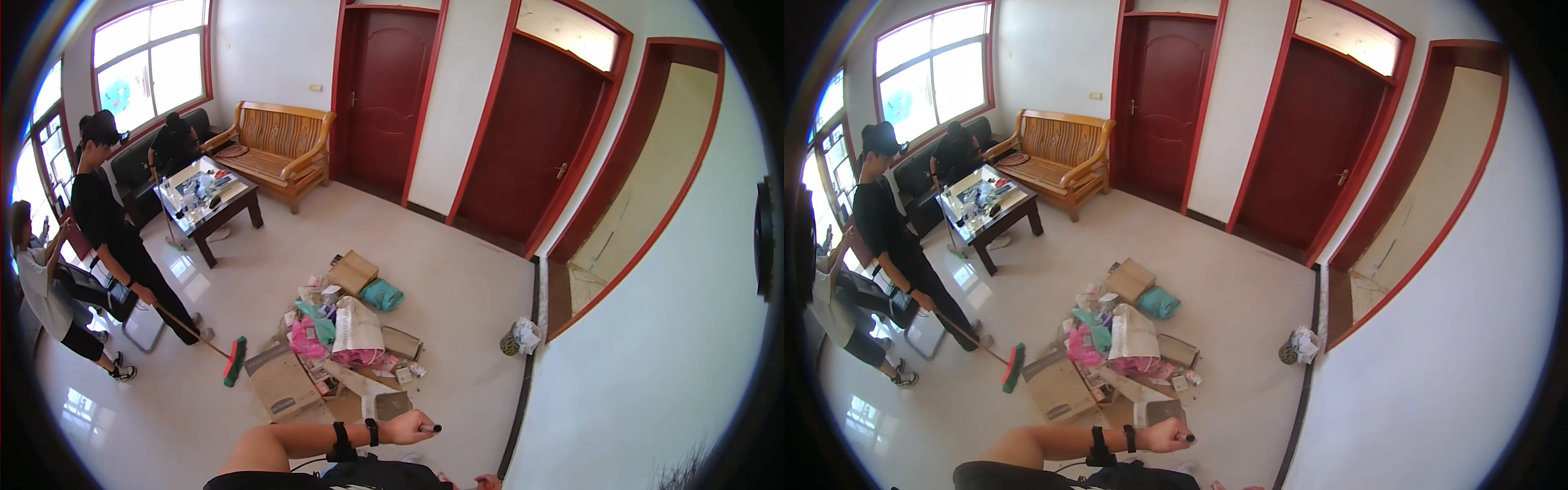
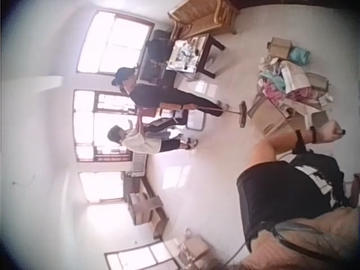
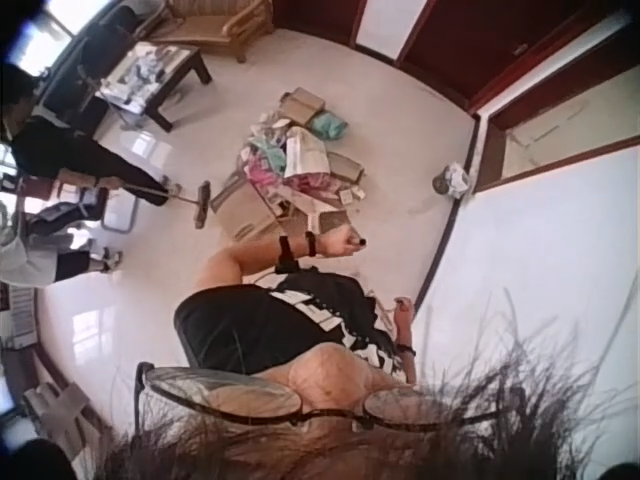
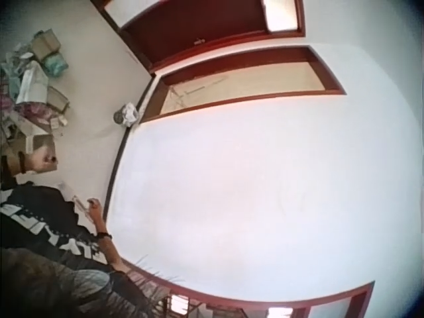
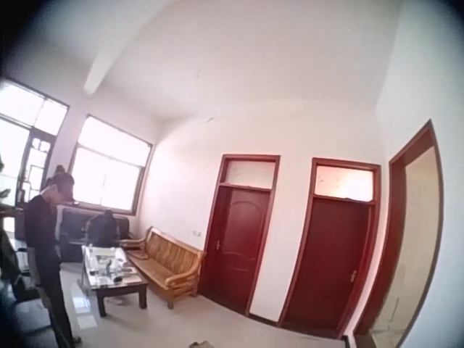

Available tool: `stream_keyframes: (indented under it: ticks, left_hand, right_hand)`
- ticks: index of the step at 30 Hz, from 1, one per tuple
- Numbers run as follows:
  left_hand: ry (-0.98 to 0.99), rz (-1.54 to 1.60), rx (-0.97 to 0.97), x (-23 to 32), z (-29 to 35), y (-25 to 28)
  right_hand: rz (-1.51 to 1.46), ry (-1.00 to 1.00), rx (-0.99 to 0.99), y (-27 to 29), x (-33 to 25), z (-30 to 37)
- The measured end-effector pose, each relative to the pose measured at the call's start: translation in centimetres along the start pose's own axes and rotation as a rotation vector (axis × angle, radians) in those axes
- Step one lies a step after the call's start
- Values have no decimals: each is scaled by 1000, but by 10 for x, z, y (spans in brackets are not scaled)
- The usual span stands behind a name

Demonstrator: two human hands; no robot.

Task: Sweep the floor using a broom and dustpan.

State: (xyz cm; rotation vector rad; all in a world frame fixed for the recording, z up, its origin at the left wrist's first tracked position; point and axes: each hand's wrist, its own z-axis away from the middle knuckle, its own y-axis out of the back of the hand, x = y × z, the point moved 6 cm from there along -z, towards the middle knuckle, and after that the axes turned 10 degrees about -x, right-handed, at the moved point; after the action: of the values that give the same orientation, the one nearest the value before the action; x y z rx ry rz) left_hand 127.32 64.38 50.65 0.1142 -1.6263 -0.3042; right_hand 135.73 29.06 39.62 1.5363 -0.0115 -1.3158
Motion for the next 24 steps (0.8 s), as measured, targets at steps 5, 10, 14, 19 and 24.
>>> stream_keyframes:
  ticks: [5,10,14,19,24]
  left_hand:
    - [-67,-64,-31,-29,67,-23]
    - [80,-156,-78,-39,126,-29]
    - [222,-214,-67,-59,152,-41]
    - [316,-299,-46,-97,171,-64]
    - [426,-356,-113,-75,222,-79]
  right_hand:
    - [83,-203,-134,-48,68,93]
    - [107,-287,-298,-66,104,145]
    - [78,-198,-323,-65,123,144]
    - [92,-486,-212,-53,94,134]
    - [-81,-536,-57,-47,55,186]
